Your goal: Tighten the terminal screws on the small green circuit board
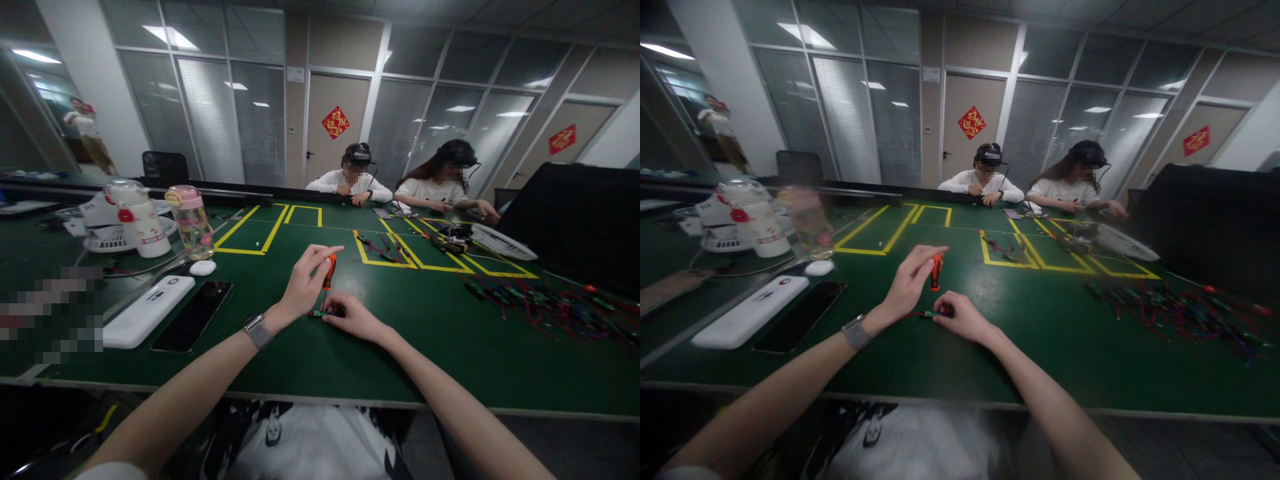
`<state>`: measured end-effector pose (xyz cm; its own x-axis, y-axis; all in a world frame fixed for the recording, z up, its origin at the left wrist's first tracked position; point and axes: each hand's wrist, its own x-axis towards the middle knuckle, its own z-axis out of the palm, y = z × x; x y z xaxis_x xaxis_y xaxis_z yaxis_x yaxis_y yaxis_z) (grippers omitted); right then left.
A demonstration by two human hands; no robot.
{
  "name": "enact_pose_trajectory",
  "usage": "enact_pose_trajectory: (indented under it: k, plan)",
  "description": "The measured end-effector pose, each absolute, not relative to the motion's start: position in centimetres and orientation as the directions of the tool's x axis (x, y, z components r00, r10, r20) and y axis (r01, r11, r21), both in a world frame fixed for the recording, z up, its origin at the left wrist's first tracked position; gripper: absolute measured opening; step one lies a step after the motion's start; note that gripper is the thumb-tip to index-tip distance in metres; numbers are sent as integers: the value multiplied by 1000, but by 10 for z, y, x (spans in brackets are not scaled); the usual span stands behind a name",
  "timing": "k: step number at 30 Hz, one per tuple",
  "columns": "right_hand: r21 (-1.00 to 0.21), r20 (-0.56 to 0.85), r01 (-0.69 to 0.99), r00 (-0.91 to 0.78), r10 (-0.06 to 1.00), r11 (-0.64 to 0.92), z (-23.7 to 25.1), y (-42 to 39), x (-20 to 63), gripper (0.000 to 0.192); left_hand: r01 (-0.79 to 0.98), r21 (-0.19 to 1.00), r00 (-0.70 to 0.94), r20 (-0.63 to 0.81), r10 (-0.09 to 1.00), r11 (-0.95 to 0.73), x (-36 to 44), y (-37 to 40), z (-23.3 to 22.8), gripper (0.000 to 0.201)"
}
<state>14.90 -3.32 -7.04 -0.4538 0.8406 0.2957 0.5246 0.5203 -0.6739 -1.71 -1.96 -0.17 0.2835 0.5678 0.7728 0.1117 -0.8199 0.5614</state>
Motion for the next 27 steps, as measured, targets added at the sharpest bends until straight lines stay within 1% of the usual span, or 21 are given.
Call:
enact_pose_trajectory:
  k: [2,4,9,11,14,17,23,25,27]
  plan:
    - [-675,292,526,-454,842,518,-70,-33,149,11,50,586,310,761,570,-809,-17,-19,-3,34]
    - [-674,293,524,-457,840,521,-70,-33,149,11,29,602,311,753,580,-798,-16,-19,-3,33]
    - [-687,295,510,-455,840,518,-70,-34,149,12,132,555,252,783,569,-821,-17,-20,-2,22]
    - [-687,296,509,-456,839,519,-70,-34,149,11,135,559,278,771,573,-818,-17,-20,-2,25]
    - [-690,291,510,-454,842,513,-70,-34,149,11,76,597,339,738,584,-799,-17,-20,-2,35]
    - [-692,287,512,-452,845,509,-70,-34,149,11,45,626,337,724,602,-779,-16,-19,-3,37]
    - [-683,291,522,-448,845,511,-70,-35,149,11,209,532,250,782,571,-820,-17,-20,0,25]
    - [-687,290,517,-448,846,510,-70,-34,149,11,199,536,273,774,571,-821,-17,-21,0,27]
    - [-693,287,512,-449,846,507,-70,-34,148,11,138,558,316,758,570,-818,-17,-21,0,33]
